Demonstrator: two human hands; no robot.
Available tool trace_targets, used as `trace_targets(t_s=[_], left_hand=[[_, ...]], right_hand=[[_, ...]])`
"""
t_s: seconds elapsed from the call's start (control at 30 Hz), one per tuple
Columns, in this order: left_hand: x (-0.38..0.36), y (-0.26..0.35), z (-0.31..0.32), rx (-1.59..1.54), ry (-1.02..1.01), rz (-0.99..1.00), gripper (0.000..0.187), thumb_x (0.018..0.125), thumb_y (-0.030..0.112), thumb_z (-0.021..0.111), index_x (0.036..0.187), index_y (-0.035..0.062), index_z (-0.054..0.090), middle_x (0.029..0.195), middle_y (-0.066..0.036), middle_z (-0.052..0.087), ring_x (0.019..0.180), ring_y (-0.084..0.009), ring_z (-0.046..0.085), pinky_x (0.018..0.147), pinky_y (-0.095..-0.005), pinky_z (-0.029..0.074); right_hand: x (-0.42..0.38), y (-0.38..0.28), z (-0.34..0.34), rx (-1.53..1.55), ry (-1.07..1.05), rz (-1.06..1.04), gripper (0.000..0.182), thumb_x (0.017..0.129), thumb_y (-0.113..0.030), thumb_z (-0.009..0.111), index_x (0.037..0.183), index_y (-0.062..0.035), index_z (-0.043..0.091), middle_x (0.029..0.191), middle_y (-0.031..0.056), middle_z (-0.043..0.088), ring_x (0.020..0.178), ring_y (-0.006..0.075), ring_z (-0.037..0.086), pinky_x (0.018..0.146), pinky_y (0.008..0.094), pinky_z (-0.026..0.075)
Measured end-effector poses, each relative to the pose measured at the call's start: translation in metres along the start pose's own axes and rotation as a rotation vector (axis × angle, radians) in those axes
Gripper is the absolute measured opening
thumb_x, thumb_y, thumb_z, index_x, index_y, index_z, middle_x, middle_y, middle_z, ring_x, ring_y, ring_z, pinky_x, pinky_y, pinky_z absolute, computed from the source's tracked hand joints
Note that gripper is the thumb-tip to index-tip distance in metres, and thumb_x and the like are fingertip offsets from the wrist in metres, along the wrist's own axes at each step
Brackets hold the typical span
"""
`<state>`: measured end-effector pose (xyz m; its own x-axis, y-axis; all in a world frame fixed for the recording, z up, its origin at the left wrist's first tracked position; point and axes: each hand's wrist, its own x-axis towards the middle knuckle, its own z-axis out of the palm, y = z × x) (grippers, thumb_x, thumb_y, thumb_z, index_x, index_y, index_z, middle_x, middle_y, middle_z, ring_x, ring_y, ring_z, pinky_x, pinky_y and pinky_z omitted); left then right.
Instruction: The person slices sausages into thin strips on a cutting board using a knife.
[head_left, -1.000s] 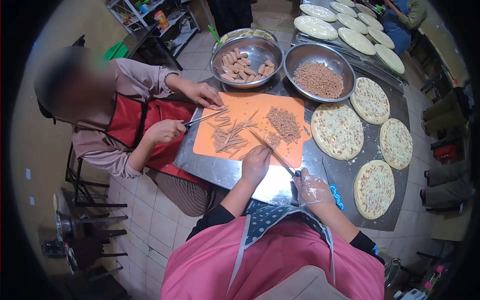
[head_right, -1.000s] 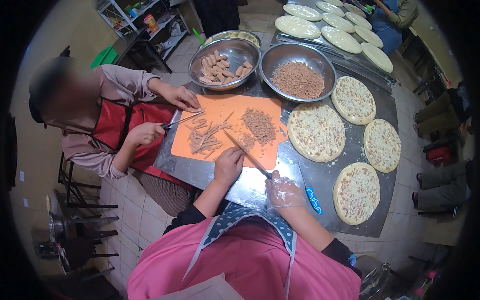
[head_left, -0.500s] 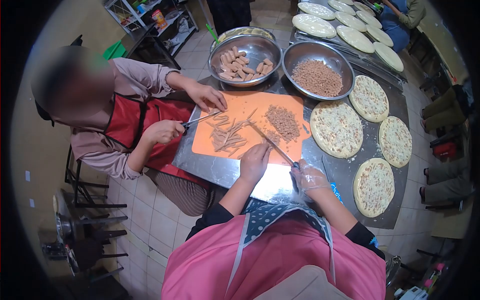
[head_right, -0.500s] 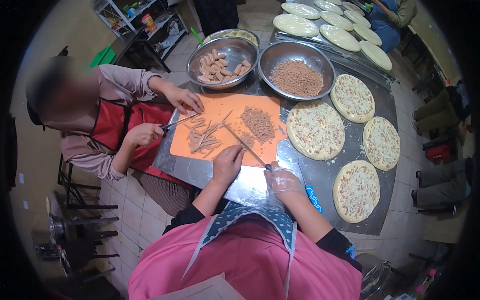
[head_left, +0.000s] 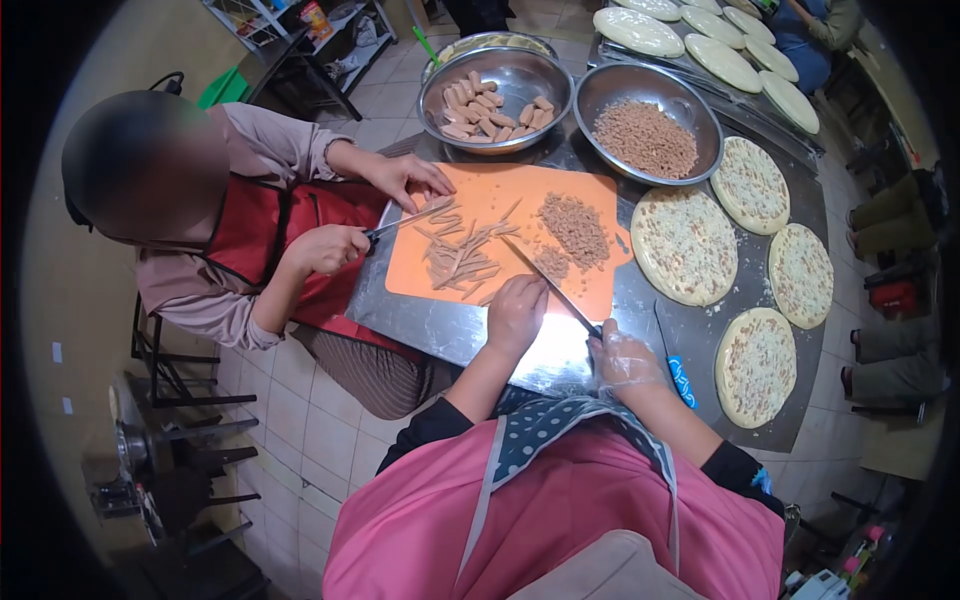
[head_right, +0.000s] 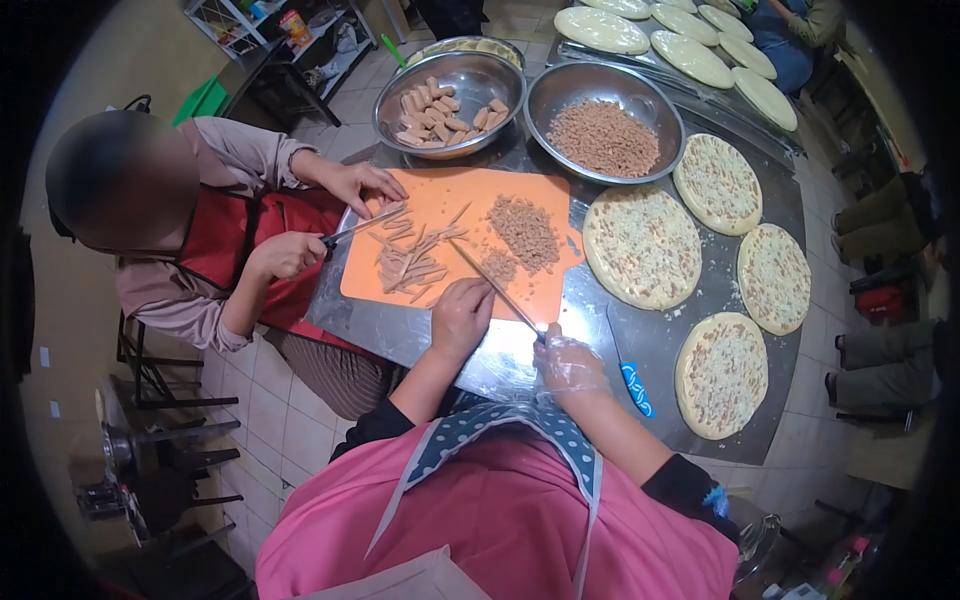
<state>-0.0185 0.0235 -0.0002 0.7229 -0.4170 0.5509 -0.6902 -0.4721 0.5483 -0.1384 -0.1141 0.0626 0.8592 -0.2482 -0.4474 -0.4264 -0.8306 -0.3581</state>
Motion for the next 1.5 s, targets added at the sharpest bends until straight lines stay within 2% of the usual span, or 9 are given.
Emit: trace_targets(t_s=[0.13,0.33,0.4,0.53,0.63,0.93,1.03,1.23,1.5], left_hand=[[-0.001,0.002,-0.003,-0.013,-0.024,-0.012,0.006,0.074,0.006,0.064,0.076,0.0005,0.064,0.08,-0.012,0.063,0.077,-0.0282,0.06,0.069,-0.0351,0.049],[-0.002,0.001,-0.003,0.048,-0.085,-0.003,0.007,0.075,0.006,0.062,0.08,0.001,0.063,0.084,-0.011,0.061,0.077,-0.0282,0.06,0.069,-0.0356,0.048],[-0.003,0.002,-0.003,0.042,-0.122,-0.027,0.009,0.075,0.006,0.061,0.082,0.0013,0.06,0.088,-0.011,0.059,0.083,-0.0276,0.058,0.071,-0.035,0.048],[-0.005,0.002,-0.004,0.019,-0.104,-0.048,0.011,0.075,0.006,0.061,0.084,0.0007,0.061,0.089,-0.011,0.059,0.084,-0.0281,0.058,0.073,-0.0361,0.048],[-0.005,0.0,-0.006,0.016,-0.04,0.058,0.012,0.075,0.006,0.061,0.085,-0.0002,0.063,0.087,-0.011,0.06,0.084,-0.028,0.058,0.075,-0.0372,0.047],[-0.01,-0.002,-0.005,0.001,-0.058,-0.041,0.01,0.074,0.005,0.063,0.083,0.0014,0.065,0.087,-0.011,0.062,0.082,-0.0266,0.059,0.072,-0.0355,0.048],[-0.007,0.0,-0.004,-0.018,0.018,-0.037,0.007,0.074,0.006,0.065,0.079,0.0011,0.065,0.081,-0.011,0.063,0.077,-0.0277,0.06,0.069,-0.0351,0.049],[-0.006,0.001,-0.006,-0.014,-0.057,-0.078,0.005,0.074,0.006,0.064,0.076,0.0013,0.063,0.079,-0.011,0.062,0.075,-0.0281,0.06,0.069,-0.0353,0.048],[-0.008,0.003,-0.008,-0.021,0.004,-0.015,0.006,0.074,0.004,0.063,0.079,0.0008,0.065,0.083,-0.012,0.063,0.079,-0.0279,0.06,0.071,-0.0351,0.049]], right_hand=[[0.006,0.001,-0.007,0.081,0.012,-0.021,0.031,0.089,-0.032,0.044,0.097,-0.0023,0.045,0.083,0.0236,0.062,0.08,0.0392,0.061,0.069,0.0491,0.046],[-0.019,-0.01,-0.021,-0.004,-0.038,-0.01,0.031,0.089,-0.032,0.043,0.1,-0.0023,0.044,0.084,0.0245,0.061,0.081,0.0401,0.06,0.07,0.0495,0.046],[-0.008,-0.006,-0.008,0.011,-0.019,-0.008,0.031,0.089,-0.031,0.043,0.1,-0.0023,0.043,0.085,0.0247,0.062,0.082,0.0402,0.06,0.071,0.0495,0.046],[0.009,-0.009,-0.002,0.021,-0.006,0.002,0.031,0.09,-0.031,0.043,0.099,-0.0023,0.044,0.085,0.0246,0.062,0.082,0.0401,0.06,0.071,0.0494,0.046],[0.008,-0.009,-0.009,0.078,-0.019,-0.001,0.03,0.089,-0.031,0.043,0.099,-0.0019,0.044,0.083,0.0244,0.062,0.08,0.0404,0.06,0.071,0.0493,0.046],[-0.012,-0.006,-0.003,0.013,0.008,-0.021,0.03,0.089,-0.03,0.044,0.097,-0.0016,0.044,0.08,0.0236,0.062,0.077,0.0397,0.061,0.069,0.0493,0.047],[0.003,-0.008,0.003,0.023,0.021,0.002,0.029,0.089,-0.03,0.044,0.097,-0.0014,0.044,0.08,0.0237,0.062,0.077,0.04,0.061,0.068,0.0496,0.047],[-0.014,-0.014,-0.012,-0.012,0.031,-0.054,0.03,0.089,-0.029,0.045,0.099,-0.0011,0.044,0.079,0.0235,0.062,0.077,0.0402,0.061,0.069,0.0496,0.047],[0.007,-0.015,-0.005,0.056,-0.019,0.012,0.03,0.089,-0.029,0.045,0.1,-0.001,0.044,0.082,0.0245,0.062,0.081,0.0397,0.06,0.071,0.0494,0.046]])
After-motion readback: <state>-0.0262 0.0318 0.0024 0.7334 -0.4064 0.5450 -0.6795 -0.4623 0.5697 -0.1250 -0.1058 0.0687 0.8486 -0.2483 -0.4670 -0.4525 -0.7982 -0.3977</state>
